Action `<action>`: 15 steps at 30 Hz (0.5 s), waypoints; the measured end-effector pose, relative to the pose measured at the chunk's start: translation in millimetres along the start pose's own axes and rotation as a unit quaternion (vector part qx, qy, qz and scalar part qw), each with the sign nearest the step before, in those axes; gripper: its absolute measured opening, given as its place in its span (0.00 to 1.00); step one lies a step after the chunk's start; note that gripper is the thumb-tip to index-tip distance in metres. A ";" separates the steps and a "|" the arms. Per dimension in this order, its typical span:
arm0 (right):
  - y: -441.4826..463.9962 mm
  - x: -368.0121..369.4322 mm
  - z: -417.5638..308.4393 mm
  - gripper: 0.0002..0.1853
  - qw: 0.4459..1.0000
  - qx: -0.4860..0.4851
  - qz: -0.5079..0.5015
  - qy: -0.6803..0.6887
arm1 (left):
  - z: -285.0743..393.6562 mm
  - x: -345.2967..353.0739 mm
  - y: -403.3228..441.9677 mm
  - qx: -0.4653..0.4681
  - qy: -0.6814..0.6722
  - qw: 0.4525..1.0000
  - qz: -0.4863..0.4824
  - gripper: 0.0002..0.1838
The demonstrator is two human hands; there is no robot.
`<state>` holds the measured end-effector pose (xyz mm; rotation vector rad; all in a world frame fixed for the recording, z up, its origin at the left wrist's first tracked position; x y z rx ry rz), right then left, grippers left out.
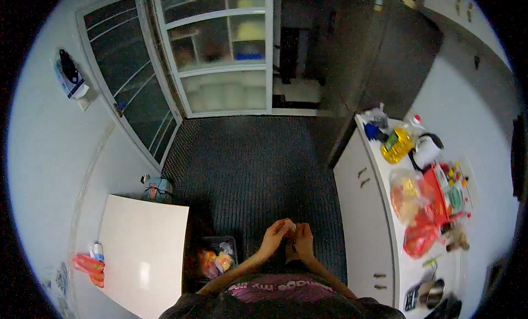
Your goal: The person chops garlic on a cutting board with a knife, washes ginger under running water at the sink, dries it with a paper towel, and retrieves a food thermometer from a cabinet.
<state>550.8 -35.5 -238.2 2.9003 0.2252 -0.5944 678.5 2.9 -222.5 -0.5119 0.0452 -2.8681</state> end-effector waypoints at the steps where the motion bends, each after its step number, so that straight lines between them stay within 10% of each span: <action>1: 24.2 15.9 12.1 0.10 0.995 0.033 -0.072 0.053 | 4.8 -2.7 18.2 0.000 -0.035 0.999 0.030 0.17; 5: 151.2 60.2 -30.8 0.09 0.948 -0.171 -0.141 -0.229 | 7.8 -49.2 115.5 -0.120 -0.346 0.925 0.107 0.19; 9: 255.0 80.8 -130.7 0.07 0.975 -0.196 -0.096 0.043 | 67.4 -76.5 199.4 -0.048 -0.466 0.877 0.108 0.20; 15: 299.7 235.5 -122.0 0.15 0.846 -0.445 -0.275 -0.108 | 77.3 -172.3 262.2 0.012 -0.448 0.860 0.243 0.25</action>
Point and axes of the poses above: each hand's wrist, its own y-axis towards the middle knuckle, its own x-axis out of the palm, z = x × y, the point moved 7 cm from there along y, towards the middle knuckle, and after that the axes turned 9 degrees about -y, right-handed, at the moved point
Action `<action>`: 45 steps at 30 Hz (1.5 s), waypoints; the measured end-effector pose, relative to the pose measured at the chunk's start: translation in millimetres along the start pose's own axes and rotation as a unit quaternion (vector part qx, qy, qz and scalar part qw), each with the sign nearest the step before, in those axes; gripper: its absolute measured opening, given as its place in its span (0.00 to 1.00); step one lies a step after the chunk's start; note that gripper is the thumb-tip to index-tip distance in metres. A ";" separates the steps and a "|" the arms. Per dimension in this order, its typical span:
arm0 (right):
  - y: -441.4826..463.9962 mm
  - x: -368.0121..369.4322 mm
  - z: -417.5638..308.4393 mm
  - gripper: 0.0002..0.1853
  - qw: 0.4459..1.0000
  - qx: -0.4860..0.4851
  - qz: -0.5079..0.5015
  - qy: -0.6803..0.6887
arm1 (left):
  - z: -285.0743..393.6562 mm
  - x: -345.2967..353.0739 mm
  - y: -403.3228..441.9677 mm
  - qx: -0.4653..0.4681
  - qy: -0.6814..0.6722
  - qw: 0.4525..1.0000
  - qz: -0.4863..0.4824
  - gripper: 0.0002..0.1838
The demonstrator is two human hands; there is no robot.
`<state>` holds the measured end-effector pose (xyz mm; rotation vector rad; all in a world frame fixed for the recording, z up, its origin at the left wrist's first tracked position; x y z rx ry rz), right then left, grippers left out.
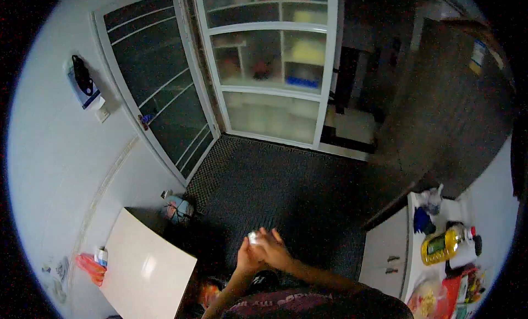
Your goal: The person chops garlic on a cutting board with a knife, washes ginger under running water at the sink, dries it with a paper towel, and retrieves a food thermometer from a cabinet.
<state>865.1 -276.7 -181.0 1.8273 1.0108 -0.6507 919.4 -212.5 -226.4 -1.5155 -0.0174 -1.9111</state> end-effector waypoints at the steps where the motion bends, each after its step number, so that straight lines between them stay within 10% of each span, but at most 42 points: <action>1: 15.5 11.1 -1.3 0.20 0.998 -0.027 -0.058 0.019 | 11.9 0.4 16.3 -0.020 -0.013 1.000 -0.007 0.28; 5: 89.8 35.2 23.8 0.21 0.974 -0.145 -0.124 -0.119 | 32.2 -68.0 143.4 -0.043 -0.132 0.990 -0.012 0.24; 10: 208.6 28.1 149.6 0.21 0.901 0.247 -0.180 0.307 | 118.3 15.1 285.9 -0.036 0.096 0.995 -0.007 0.21; 13: 274.7 44.8 243.2 0.25 0.947 0.236 0.067 0.209 | 122.8 72.3 368.4 0.094 0.289 0.952 -0.030 0.24; 14: 284.0 70.9 254.2 0.25 0.860 0.304 0.054 0.406 | 130.5 72.4 381.8 0.124 0.344 0.927 -0.082 0.25; 15: 291.6 92.0 278.6 0.25 0.720 0.362 0.041 0.591 | 136.2 96.7 394.8 0.214 0.486 0.841 -0.106 0.26; 18: 341.4 95.8 323.6 0.25 0.607 0.468 0.125 0.631 | 142.9 161.3 444.7 0.355 0.781 0.503 -0.107 0.28; 20: 376.3 88.7 351.2 0.24 0.706 0.387 0.185 0.564 | 168.7 196.1 468.1 0.309 0.890 0.336 -0.013 0.28; 23: 415.8 93.4 392.5 0.19 0.831 0.385 0.152 0.373 | 196.5 202.3 507.1 0.370 0.819 0.436 -0.035 0.29; 26: 449.9 139.3 505.4 0.18 0.826 0.407 0.164 0.353 | 233.3 223.7 565.4 0.347 0.585 0.732 -0.046 0.27; 27: 470.4 145.9 539.6 0.19 0.806 0.429 0.161 0.374 | 241.3 223.5 599.6 0.278 0.592 0.756 -0.023 0.26; 29: 517.3 145.6 572.2 0.20 0.693 0.524 0.120 0.480 | 269.0 213.1 645.1 0.162 0.603 0.781 -0.005 0.24; 31: 577.4 99.5 551.9 0.22 0.641 0.382 -0.024 0.665 | 281.3 192.0 691.6 0.103 0.627 0.772 -0.024 0.23; 35: 634.5 130.4 611.5 0.19 0.619 0.386 -0.078 0.680 | 358.9 158.7 756.0 0.157 0.323 0.932 -0.047 0.21; 38: 654.1 117.7 621.5 0.19 0.567 0.486 -0.126 0.654 | 437.9 137.0 796.0 0.382 0.556 0.737 -0.048 0.12; 40: 667.6 104.1 616.0 0.22 0.512 0.593 -0.011 0.621 | 496.1 94.2 861.6 0.387 0.474 0.791 -0.019 0.11; 45: 673.2 117.2 684.5 0.23 0.583 0.510 0.041 0.631 | 634.8 190.0 932.6 0.319 0.274 0.902 0.102 0.13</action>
Point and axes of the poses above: each hand's wrist, its own y-axis towards the middle knuckle, its own x-axis out of the palm, z = x × y, the point moved 7 cm from there along y, towards the middle knuckle, and after that the axes turned 9 degrees about -y, right-handed, at the moved point
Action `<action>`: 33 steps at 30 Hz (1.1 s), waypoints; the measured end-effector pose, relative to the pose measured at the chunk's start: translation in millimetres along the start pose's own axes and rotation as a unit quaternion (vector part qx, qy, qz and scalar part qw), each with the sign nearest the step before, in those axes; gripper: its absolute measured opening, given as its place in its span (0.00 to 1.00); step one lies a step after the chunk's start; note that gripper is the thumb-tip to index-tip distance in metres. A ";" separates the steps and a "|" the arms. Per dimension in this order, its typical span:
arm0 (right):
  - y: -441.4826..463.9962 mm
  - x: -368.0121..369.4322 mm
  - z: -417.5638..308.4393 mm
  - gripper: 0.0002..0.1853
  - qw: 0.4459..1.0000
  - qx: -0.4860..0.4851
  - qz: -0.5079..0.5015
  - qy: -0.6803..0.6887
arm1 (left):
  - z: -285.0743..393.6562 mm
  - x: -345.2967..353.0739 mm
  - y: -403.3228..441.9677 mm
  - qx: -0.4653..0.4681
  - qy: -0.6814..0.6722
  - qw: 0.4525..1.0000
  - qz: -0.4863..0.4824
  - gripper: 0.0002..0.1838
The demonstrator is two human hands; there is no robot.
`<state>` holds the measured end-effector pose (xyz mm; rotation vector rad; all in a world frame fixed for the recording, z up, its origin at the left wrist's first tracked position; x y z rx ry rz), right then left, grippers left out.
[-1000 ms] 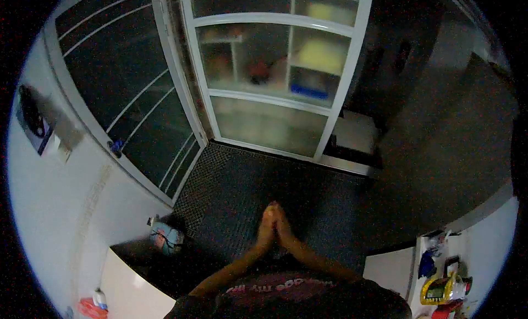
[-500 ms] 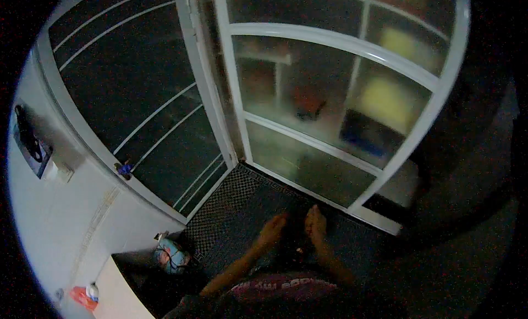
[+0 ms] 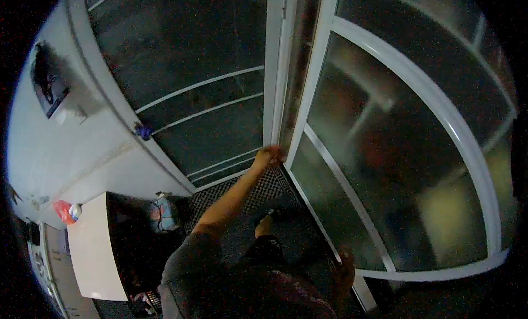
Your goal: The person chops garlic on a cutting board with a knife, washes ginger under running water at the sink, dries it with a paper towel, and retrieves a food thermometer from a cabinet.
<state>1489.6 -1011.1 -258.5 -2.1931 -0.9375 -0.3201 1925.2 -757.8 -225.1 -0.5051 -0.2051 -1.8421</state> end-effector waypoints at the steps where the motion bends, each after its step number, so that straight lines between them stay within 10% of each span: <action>1: 11.2 -1.7 -5.9 0.23 1.000 -0.009 0.017 -0.011 | 23.6 18.4 35.4 0.029 -0.027 0.999 0.005 0.14; 8: 92.0 20.1 -23.9 0.23 0.983 -0.041 0.163 -0.074 | 115.7 121.0 318.2 0.132 0.013 0.990 -0.048 0.26; 11: 127.9 51.3 -26.7 0.23 0.973 -0.038 0.201 -0.104 | 150.1 149.7 404.0 0.399 0.266 0.876 0.047 0.27; 21: 170.3 120.3 -29.6 0.23 0.953 -0.059 0.217 -0.205 | 201.7 183.7 319.6 0.343 0.136 0.926 0.084 0.25; 33: 200.4 155.5 -28.1 0.23 0.889 -0.116 0.248 -0.368 | 165.7 213.0 279.6 0.334 0.163 0.924 -0.090 0.30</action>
Point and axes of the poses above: each hand's wrist, its own y-axis towards the middle knuckle, its own x-axis out of the palm, z = x × y, the point moved 7 cm from there along y, towards the middle knuckle, and after that the axes turned 9 degrees about -y, right-handed, at the moved point
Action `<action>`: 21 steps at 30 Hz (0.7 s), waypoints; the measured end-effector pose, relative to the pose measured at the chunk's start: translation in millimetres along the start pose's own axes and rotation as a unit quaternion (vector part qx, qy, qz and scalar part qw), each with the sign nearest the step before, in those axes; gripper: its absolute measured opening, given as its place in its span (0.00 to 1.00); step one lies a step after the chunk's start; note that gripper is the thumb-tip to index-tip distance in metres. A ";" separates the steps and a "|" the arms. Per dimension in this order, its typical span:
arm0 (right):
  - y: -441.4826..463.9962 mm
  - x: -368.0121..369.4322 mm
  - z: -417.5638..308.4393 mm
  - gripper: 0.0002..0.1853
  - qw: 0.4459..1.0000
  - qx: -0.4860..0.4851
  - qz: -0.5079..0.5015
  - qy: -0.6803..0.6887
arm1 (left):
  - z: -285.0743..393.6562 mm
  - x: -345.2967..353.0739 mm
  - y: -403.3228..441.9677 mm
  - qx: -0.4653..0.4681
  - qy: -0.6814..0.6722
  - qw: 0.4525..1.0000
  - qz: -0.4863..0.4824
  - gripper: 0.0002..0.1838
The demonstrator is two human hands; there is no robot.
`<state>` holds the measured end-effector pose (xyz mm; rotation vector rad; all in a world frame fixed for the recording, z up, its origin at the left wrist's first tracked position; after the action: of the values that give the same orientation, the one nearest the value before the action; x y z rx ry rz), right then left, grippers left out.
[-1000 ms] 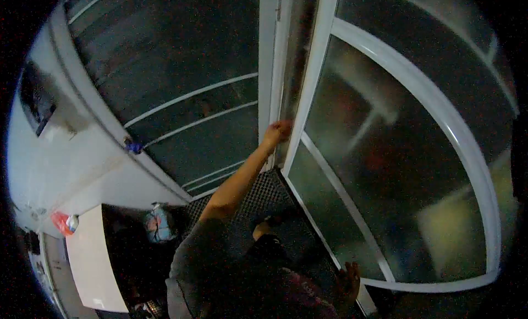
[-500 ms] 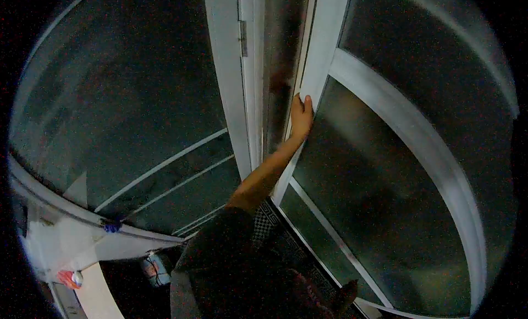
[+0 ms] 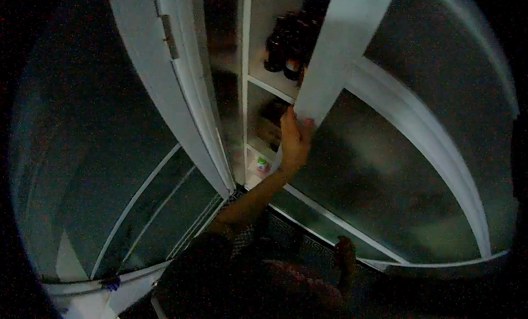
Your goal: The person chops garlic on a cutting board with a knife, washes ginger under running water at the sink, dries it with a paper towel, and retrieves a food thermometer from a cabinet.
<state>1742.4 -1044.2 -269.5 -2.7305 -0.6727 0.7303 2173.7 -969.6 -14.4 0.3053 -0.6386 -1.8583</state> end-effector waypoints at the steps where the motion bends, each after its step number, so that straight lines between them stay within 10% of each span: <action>1: 3.2 6.3 -12.2 0.23 1.000 -0.013 0.003 -0.018 | 3.8 1.0 -0.4 -0.005 0.000 1.000 -0.017 0.30; 11: 86.1 2.2 -172.4 0.26 0.975 -0.151 0.094 -0.131 | -6.7 82.9 -40.3 -0.003 -0.142 0.958 -0.251 0.28; 15: 89.8 -19.9 -208.5 0.29 0.985 -0.149 0.081 0.034 | -46.4 82.1 -99.4 0.018 -0.056 0.933 -0.355 0.24; 17: 91.4 -22.9 -216.2 0.30 0.975 -0.184 0.123 0.006 | -117.8 66.7 -132.8 -0.102 -0.103 0.896 -0.420 0.19; 19: 89.6 -43.8 -194.1 0.31 0.980 -0.161 0.114 0.039 | -124.1 32.8 -157.4 0.076 -0.063 0.924 -0.369 0.17; 21: 96.7 -74.4 -168.4 0.32 0.983 -0.134 0.118 0.043 | -146.4 29.2 -184.3 -0.071 -0.071 0.877 -0.471 0.15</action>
<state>1808.5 -1181.9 -128.4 -3.1083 -0.4612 0.6034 2090.7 -989.7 -235.6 0.4298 -0.4693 -2.8738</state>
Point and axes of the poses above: each hand's wrist, its own y-axis towards the middle knuckle, its own x-axis out of the palm, z = x × y, the point moved 7 cm from there along y, towards the middle knuckle, and after that the axes turned 9 degrees about -y, right-handed, at the moved point
